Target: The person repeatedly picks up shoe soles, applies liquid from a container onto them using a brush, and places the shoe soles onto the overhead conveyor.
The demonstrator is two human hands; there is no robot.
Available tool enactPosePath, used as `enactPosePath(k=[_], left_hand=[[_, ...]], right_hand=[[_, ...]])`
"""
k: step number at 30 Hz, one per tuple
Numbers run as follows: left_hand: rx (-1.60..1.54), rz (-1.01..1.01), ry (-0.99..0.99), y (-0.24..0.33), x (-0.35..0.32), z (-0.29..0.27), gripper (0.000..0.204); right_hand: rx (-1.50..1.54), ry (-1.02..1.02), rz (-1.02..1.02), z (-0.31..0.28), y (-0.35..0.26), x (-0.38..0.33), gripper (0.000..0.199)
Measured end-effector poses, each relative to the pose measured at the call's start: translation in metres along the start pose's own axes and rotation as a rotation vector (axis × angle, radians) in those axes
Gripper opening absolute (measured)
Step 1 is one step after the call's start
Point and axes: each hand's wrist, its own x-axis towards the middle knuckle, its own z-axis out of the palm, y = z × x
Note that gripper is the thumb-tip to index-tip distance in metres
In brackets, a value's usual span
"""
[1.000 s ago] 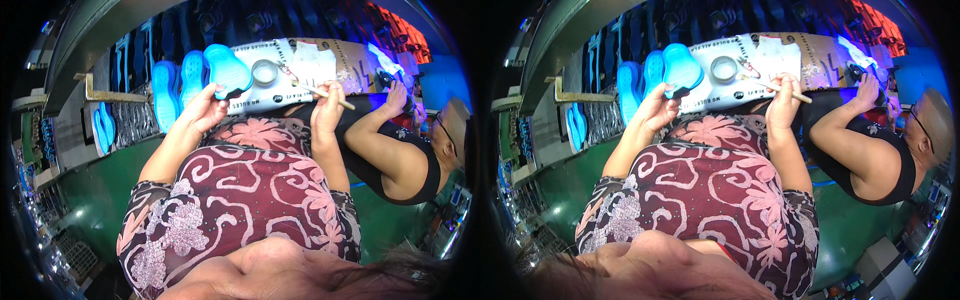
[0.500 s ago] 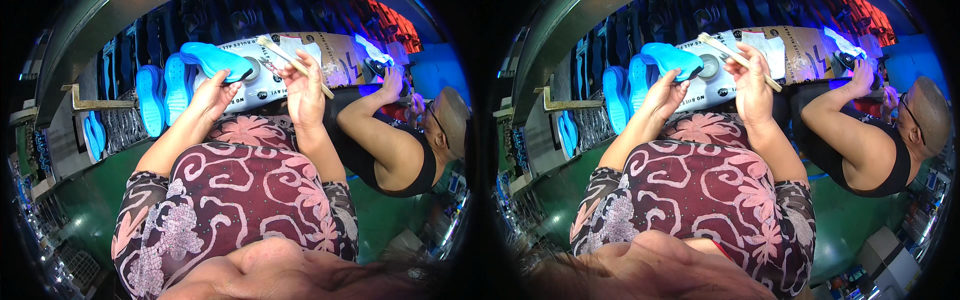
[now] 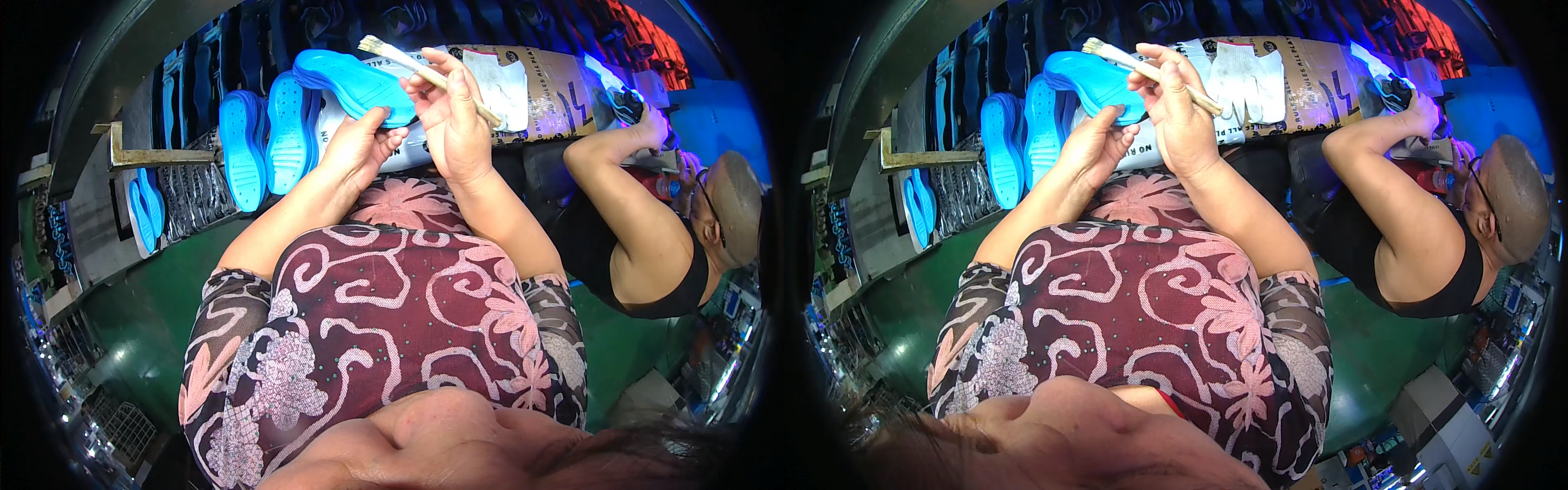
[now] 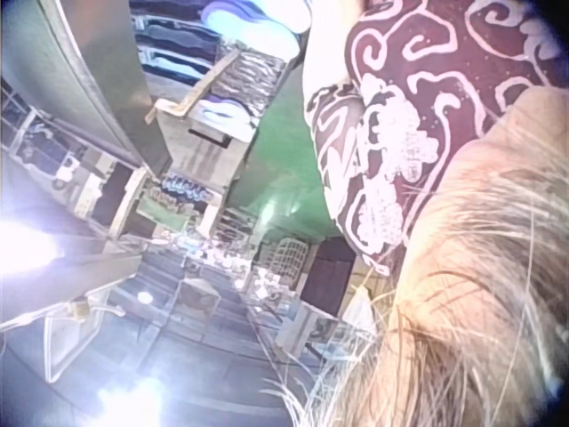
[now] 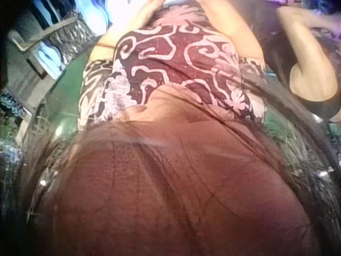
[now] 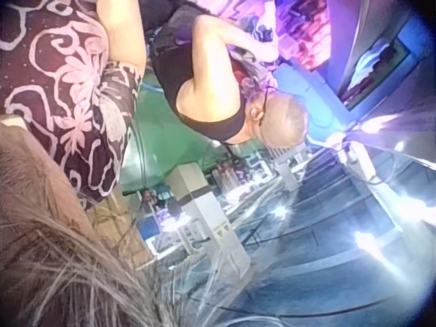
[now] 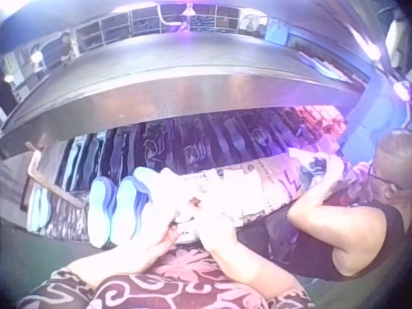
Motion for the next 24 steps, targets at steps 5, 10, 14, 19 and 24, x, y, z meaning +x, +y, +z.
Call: enactPosePath(k=[5,10,14,19,24], left_hand=[[0.050,0.032,-0.038,0.007,0.002,-0.007,0.023],[0.050,0.033,-0.079,0.016,-0.002,-0.006,0.014],[0.280,0.022,-0.217,0.043,-0.031,-0.016,0.031],[0.597,-0.097,-0.620,0.079,-0.056,0.012,0.074],[0.790,0.316,-0.993,0.110,-0.014,0.155,0.066]], right_hand=[[-0.067,0.082,-0.081,-0.018,-0.012,0.006,0.037],[-0.088,0.232,-0.187,-0.042,-0.030,0.000,0.038],[-0.071,0.405,-0.169,-0.073,-0.025,-0.017,0.034],[-0.151,0.482,-0.122,-0.099,-0.005,-0.047,0.034],[-0.256,0.481,-0.084,-0.095,0.002,-0.050,0.032]])
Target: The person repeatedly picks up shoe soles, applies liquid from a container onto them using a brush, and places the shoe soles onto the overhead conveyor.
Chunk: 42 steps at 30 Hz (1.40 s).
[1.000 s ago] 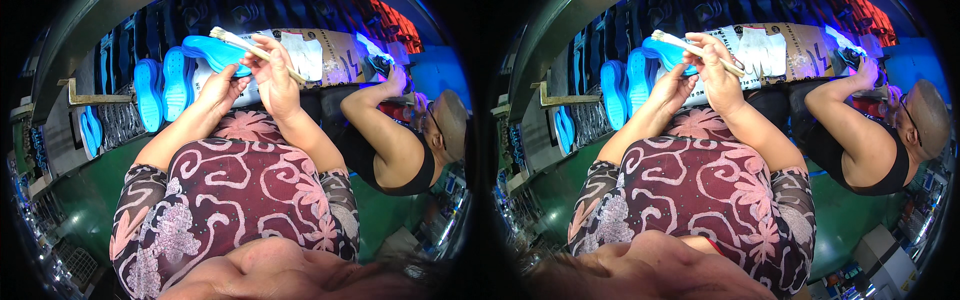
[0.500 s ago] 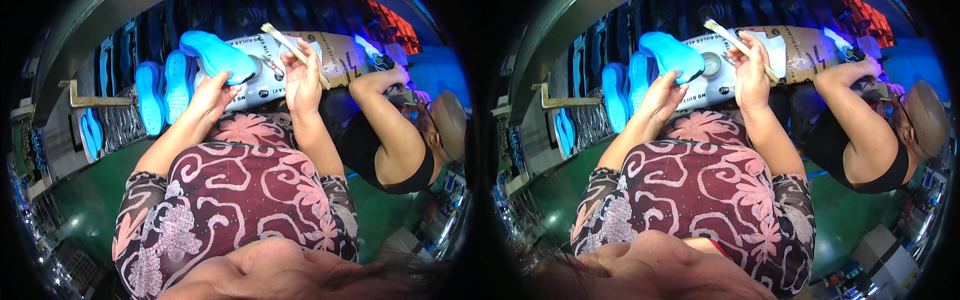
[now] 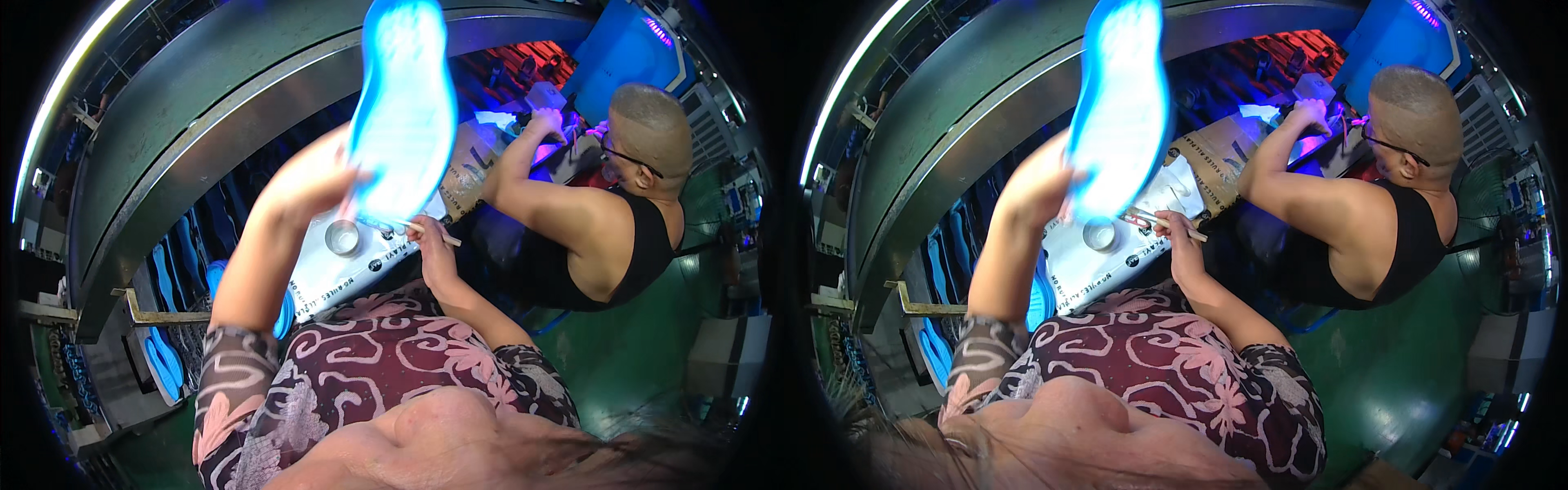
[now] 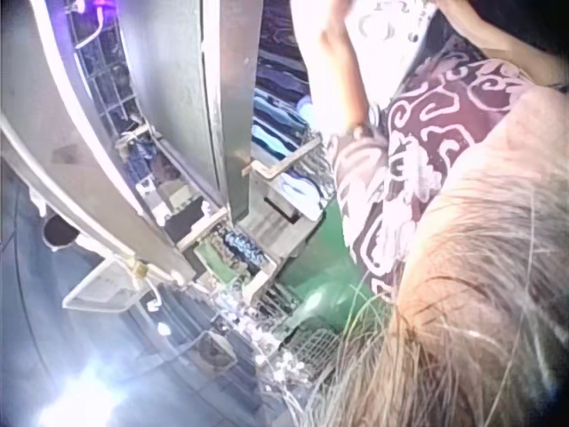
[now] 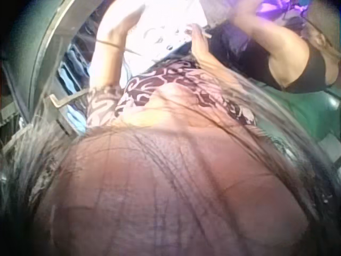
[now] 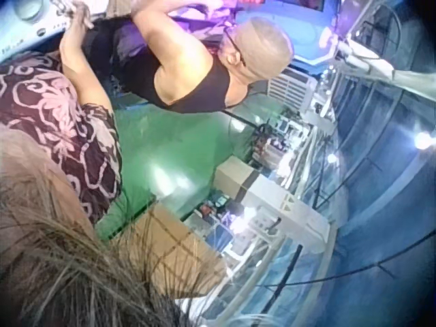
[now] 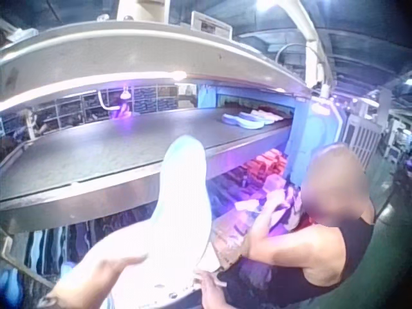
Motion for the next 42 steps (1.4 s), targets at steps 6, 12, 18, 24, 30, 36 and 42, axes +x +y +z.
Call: enactPosePath(k=[6,12,18,24,30,36,42], left_hand=[[-0.560,0.091,0.155,0.030,0.136,-0.010,0.059],[-0.296,-0.029,0.197,-0.043,0.020,-0.022,0.049],[0.231,-0.425,0.859,-0.139,-0.198,-0.099,0.043],[1.233,-0.576,1.210,-0.164,-0.357,-0.094,0.044],[1.317,-0.810,1.084,-0.162,-0.356,-0.082,0.043],[1.149,-1.279,0.895,-0.169,-0.363,-0.103,0.038],[1.019,-0.927,1.170,-0.164,-0.374,-0.087,0.027]], right_hand=[[-0.097,0.006,0.016,0.000,0.003,-0.001,0.031],[-0.064,0.008,0.065,-0.007,0.012,-0.002,0.032],[0.082,-0.013,0.189,0.000,0.017,-0.004,0.033],[0.120,-0.029,0.230,0.014,0.008,0.000,0.033],[0.030,-0.097,0.295,0.039,-0.005,-0.004,0.035],[-0.001,-0.100,0.321,0.019,0.001,-0.005,0.038],[0.052,-0.028,0.312,0.014,0.001,0.002,0.034]])
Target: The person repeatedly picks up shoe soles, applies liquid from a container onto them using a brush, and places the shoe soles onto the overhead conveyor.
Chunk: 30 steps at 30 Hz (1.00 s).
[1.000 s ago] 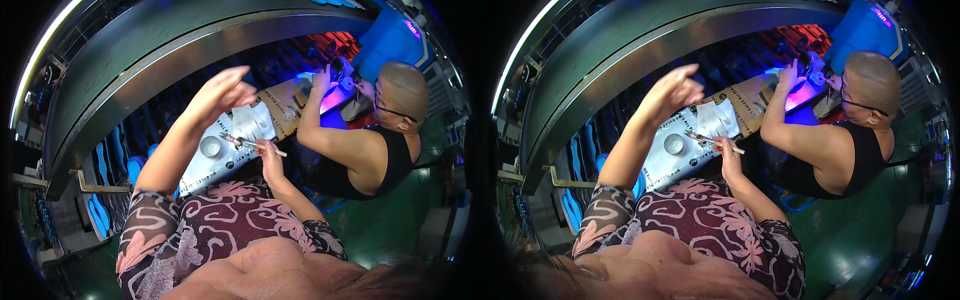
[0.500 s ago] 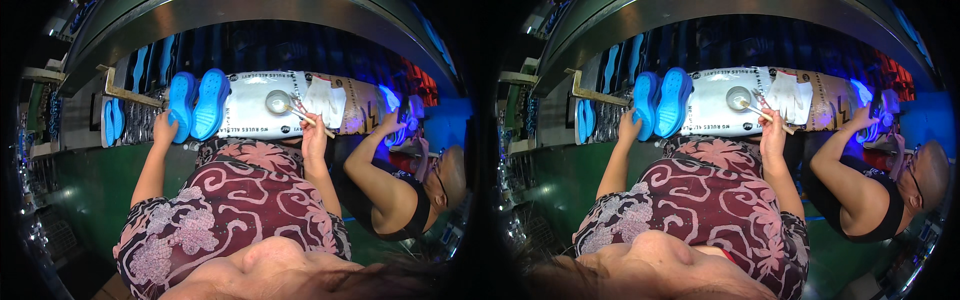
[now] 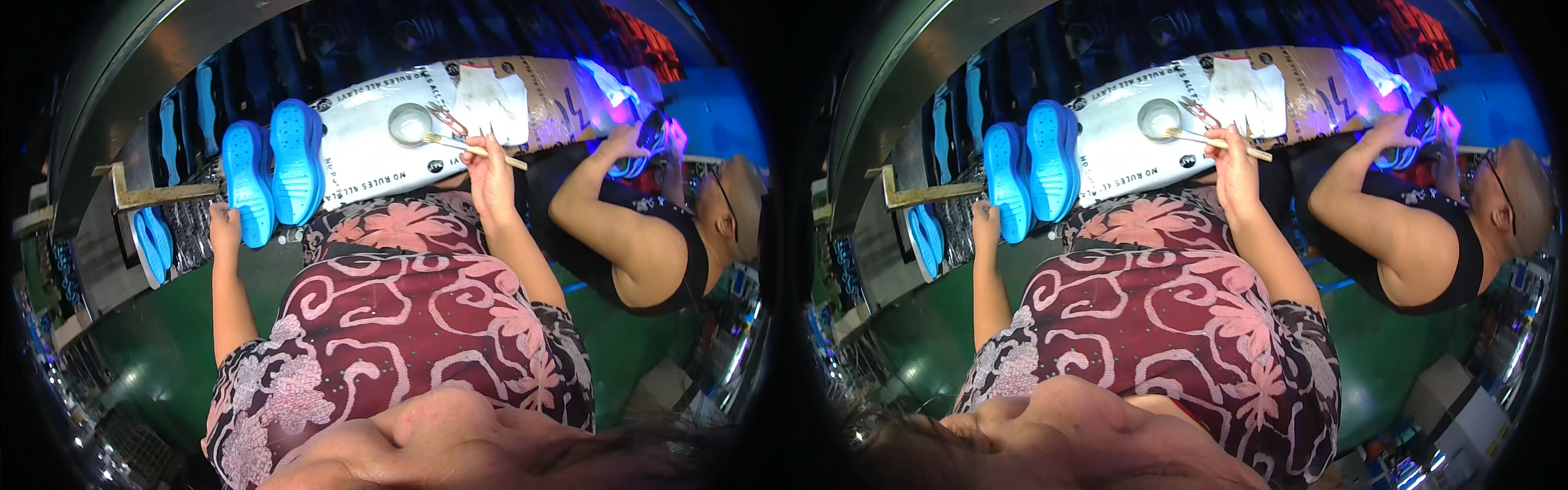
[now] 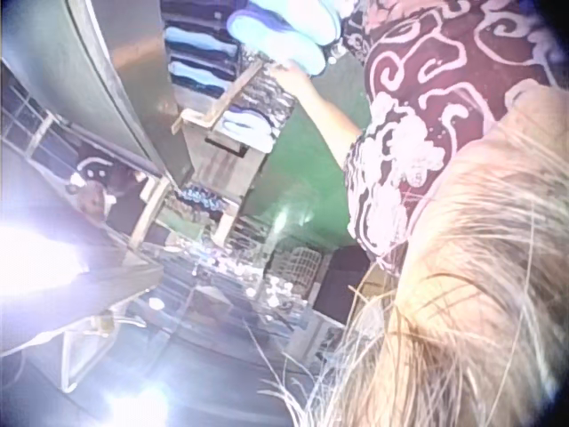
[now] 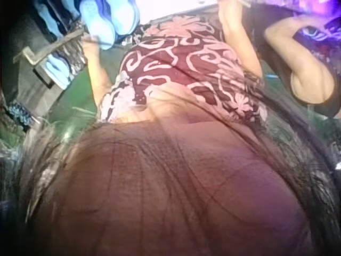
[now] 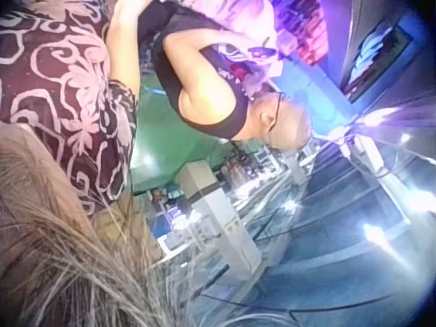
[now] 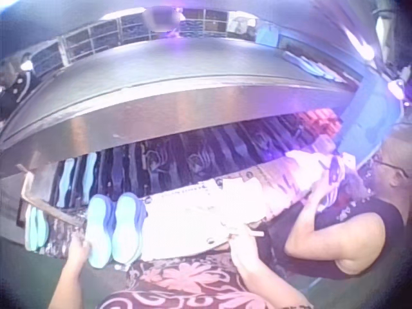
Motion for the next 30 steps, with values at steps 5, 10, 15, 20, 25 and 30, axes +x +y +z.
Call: enactPosePath(k=[5,10,15,20,25,30], left_hand=[[-1.243,-0.376,-0.417,0.016,-0.016,0.013,0.040],[-1.462,-0.395,-0.511,0.093,-0.055,0.022,0.049],[-1.105,0.050,-0.451,0.171,-0.069,0.036,0.045],[-1.082,0.243,-0.327,0.202,-0.068,0.043,0.045],[-0.943,0.442,-0.171,0.211,-0.063,0.044,0.037],[-0.940,0.433,-0.171,0.219,-0.069,0.040,0.038]], right_hand=[[-0.006,-0.041,0.002,-0.002,-0.003,0.002,0.033],[0.026,-0.097,0.008,0.000,-0.009,-0.002,0.031],[-0.076,-0.191,-0.048,0.010,-0.016,-0.006,0.030],[-0.364,-0.355,-0.204,0.032,-0.030,-0.023,0.031],[-0.756,-0.511,-0.569,0.042,-0.033,-0.023,0.028],[-0.876,-0.564,-0.775,0.043,-0.027,-0.022,0.024]])
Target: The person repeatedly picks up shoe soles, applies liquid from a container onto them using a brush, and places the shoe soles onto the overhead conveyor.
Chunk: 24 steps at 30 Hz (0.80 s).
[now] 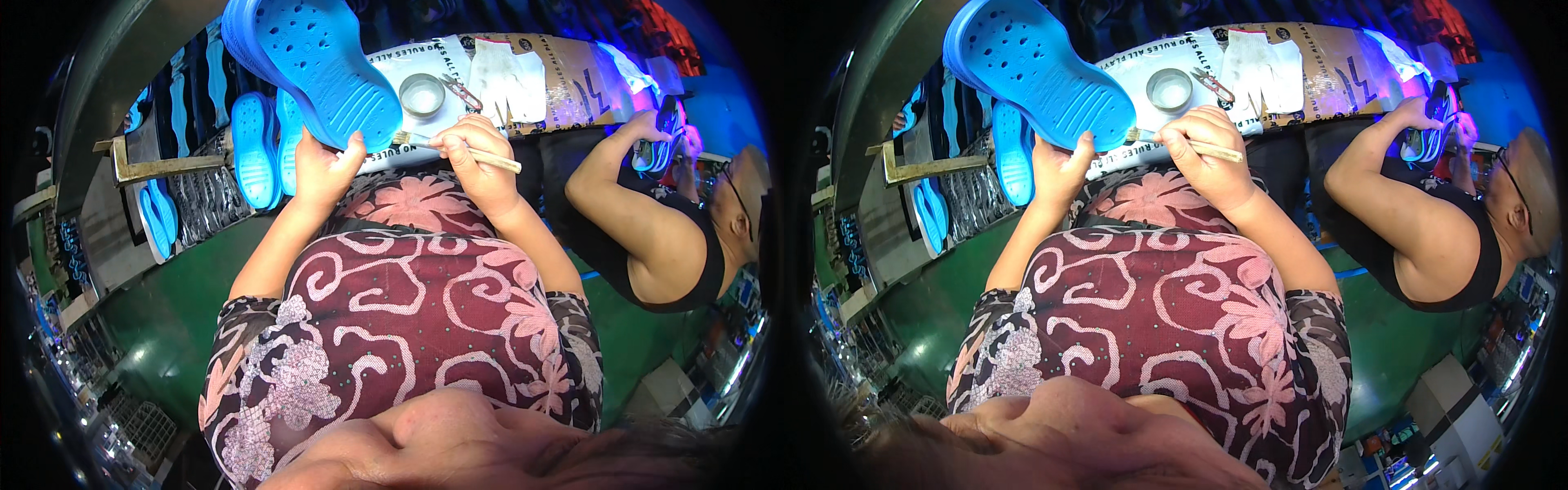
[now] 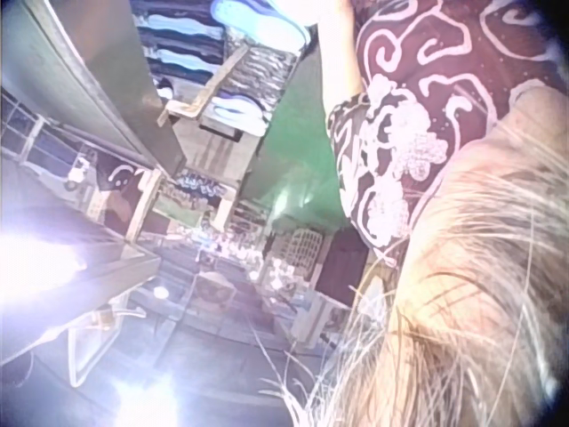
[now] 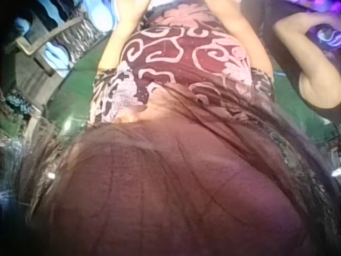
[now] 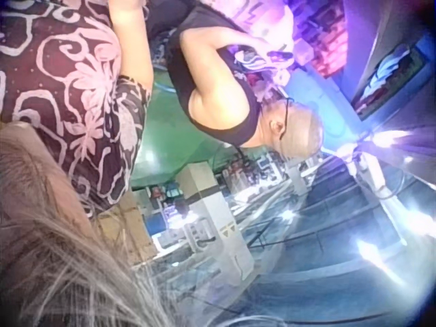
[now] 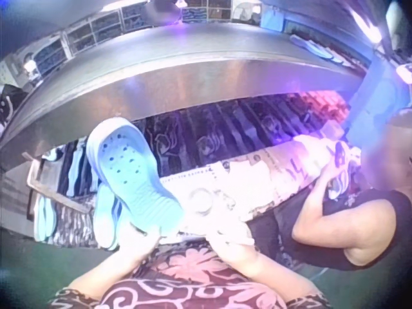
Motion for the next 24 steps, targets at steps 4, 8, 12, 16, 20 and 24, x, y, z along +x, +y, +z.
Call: enactPosePath(k=[4,8,12,16,20,24], left_hand=[[0.024,0.070,0.020,-0.004,0.000,0.000,0.037],[0.109,0.091,0.011,-0.012,0.000,-0.006,0.038],[0.096,0.130,0.004,-0.015,-0.001,-0.005,0.038],[0.095,0.139,0.012,-0.012,-0.002,-0.004,0.038],[0.113,0.149,-0.009,-0.014,-0.002,-0.007,0.038],[0.143,0.163,0.000,-0.013,-0.004,-0.006,0.038]], right_hand=[[-0.024,-0.030,-0.005,0.002,0.000,0.000,0.024],[-0.021,0.015,0.040,-0.004,-0.001,-0.001,0.024],[0.014,0.078,0.057,-0.004,-0.002,0.001,0.025],[-0.056,-0.025,-0.015,0.001,-0.001,0.005,0.023],[-0.120,-0.007,0.003,-0.003,0.000,0.004,0.023],[-0.098,0.018,0.005,-0.004,-0.003,0.005,0.022]])
